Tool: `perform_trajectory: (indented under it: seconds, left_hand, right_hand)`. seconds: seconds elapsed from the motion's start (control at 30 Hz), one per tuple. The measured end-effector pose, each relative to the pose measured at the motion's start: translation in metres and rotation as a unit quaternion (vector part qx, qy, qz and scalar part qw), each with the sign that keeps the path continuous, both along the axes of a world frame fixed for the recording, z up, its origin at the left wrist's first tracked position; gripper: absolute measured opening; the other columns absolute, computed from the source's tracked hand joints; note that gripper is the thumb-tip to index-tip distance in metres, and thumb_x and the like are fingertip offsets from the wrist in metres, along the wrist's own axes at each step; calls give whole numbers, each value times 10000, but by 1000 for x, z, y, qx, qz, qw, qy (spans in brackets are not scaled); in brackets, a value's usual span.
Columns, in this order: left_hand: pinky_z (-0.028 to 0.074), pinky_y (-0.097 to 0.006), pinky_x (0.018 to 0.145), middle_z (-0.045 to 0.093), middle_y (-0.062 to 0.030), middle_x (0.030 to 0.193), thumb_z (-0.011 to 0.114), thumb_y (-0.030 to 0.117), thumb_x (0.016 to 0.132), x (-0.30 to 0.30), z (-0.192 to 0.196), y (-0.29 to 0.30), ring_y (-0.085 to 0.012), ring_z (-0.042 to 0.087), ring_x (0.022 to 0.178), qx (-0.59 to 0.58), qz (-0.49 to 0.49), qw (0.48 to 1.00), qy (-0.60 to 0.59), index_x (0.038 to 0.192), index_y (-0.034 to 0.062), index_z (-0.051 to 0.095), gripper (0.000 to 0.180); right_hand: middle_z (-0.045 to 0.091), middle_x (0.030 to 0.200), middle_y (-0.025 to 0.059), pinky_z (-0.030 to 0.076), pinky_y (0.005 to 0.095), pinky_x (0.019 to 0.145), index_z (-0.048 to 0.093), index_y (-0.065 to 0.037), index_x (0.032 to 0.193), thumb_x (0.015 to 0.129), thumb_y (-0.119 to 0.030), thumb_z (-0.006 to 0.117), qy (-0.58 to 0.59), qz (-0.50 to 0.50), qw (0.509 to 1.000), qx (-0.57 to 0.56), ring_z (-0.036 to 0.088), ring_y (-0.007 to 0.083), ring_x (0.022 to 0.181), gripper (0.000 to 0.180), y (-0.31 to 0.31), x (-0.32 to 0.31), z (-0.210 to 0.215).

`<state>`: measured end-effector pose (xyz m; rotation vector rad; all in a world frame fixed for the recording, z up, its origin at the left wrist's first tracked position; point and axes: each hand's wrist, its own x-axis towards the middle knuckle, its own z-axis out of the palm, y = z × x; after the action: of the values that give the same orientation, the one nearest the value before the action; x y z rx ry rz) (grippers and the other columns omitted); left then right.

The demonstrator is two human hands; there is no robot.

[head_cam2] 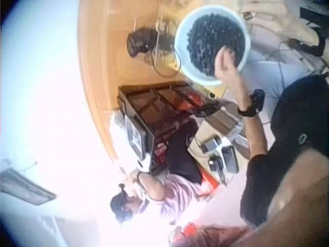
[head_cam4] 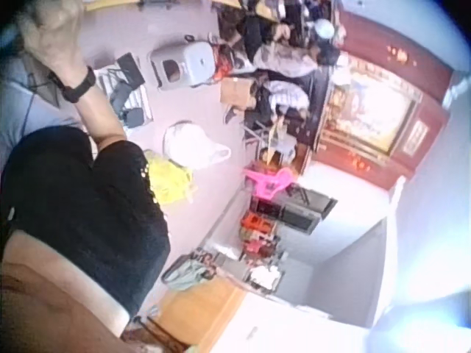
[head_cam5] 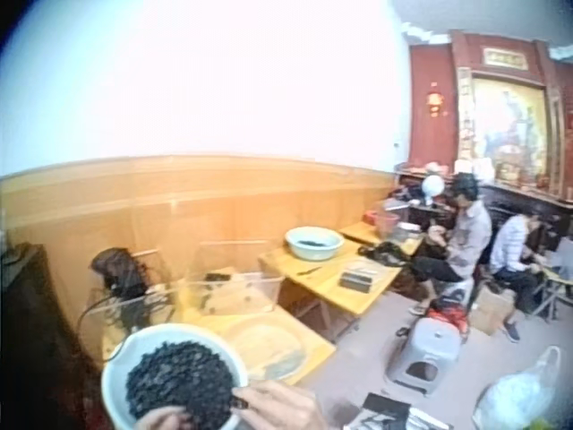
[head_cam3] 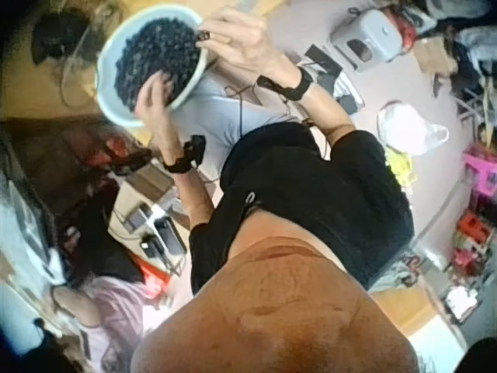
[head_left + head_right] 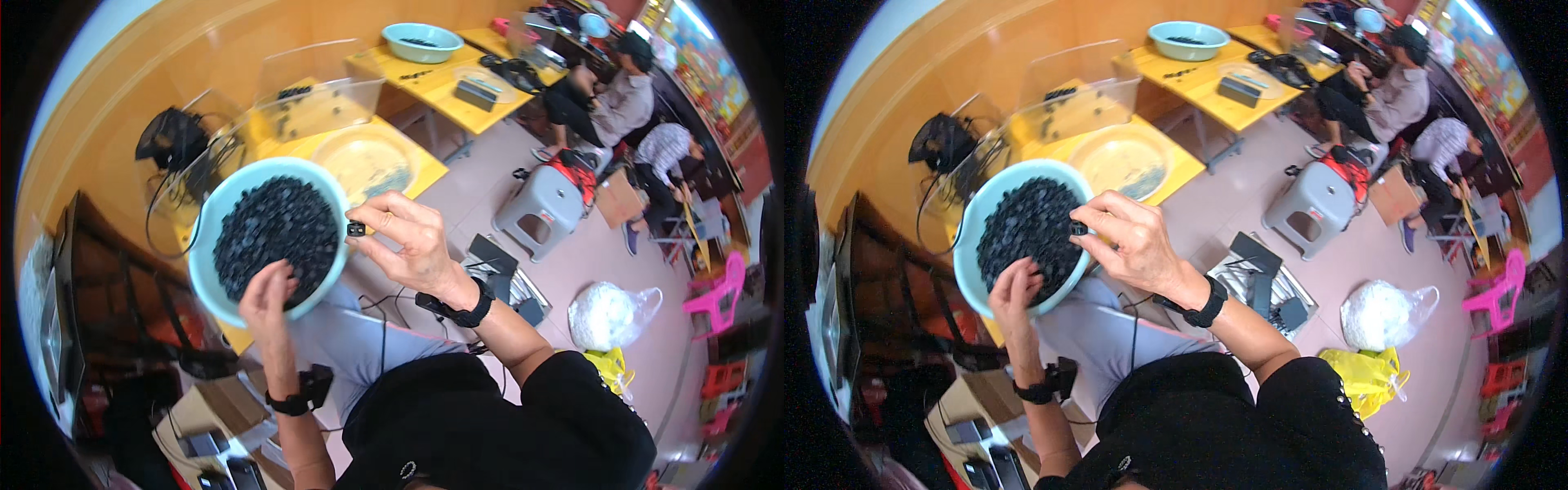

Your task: Inspecting and handling small black plastic buckle components in a manufacturing workshop.

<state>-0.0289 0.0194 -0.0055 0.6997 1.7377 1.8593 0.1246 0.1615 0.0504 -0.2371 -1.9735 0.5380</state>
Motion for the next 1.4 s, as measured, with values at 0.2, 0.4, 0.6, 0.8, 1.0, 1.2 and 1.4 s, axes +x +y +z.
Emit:
perform_trajectory:
  seconds: [0.2,0.4,0.6,0.8,1.0,1.2,1.4]
  left_hand:
    - [422,-234,581,576,-39,762,606,69,817,-8,-29,9,-101,520,633,-25,134,947,292,878,-26,634,117]
    - [427,-280,570,590,-93,763,629,77,766,-1,-17,12,-171,548,606,-107,152,924,334,857,-6,633,123]
    - [440,-294,559,590,-80,725,639,101,755,-3,-27,9,-183,567,580,-115,166,908,366,813,18,636,101]
    - [439,-288,555,587,-71,723,641,106,761,-6,-31,10,-188,575,591,-68,154,917,363,810,39,637,82]
    - [447,-305,578,596,-58,736,649,115,755,-6,-31,6,-190,596,619,-118,149,909,371,821,57,639,88]
    - [447,-293,576,599,-39,736,652,95,747,-5,-29,10,-169,595,611,-145,148,898,388,814,62,637,76]
    - [444,-287,566,602,-44,735,648,89,751,-6,-32,12,-168,593,597,-121,151,899,393,810,56,629,71]
  right_hand:
    - [603,798,113,476,311,571,641,-17,880,645,-28,701,26,-48,998,44,600,248,667,243,22,23,18]
    - [630,815,110,491,262,641,655,1,925,682,13,687,46,-98,994,14,617,191,709,245,25,31,39]
    - [616,745,88,490,228,626,652,18,945,708,14,675,16,-91,995,-38,601,134,677,238,26,45,53]
    - [592,699,117,477,256,556,640,33,880,670,15,688,-12,-59,997,-49,597,162,621,217,17,24,28]
    - [551,778,17,419,180,586,649,33,962,711,27,694,14,3,979,-202,504,64,675,255,19,6,13]
    - [593,762,60,499,217,630,655,23,952,695,6,705,-10,-59,987,-146,580,101,682,262,25,-1,11]
    - [592,715,73,491,223,606,660,25,925,686,15,693,-2,-85,989,-119,581,116,637,241,36,-5,9]
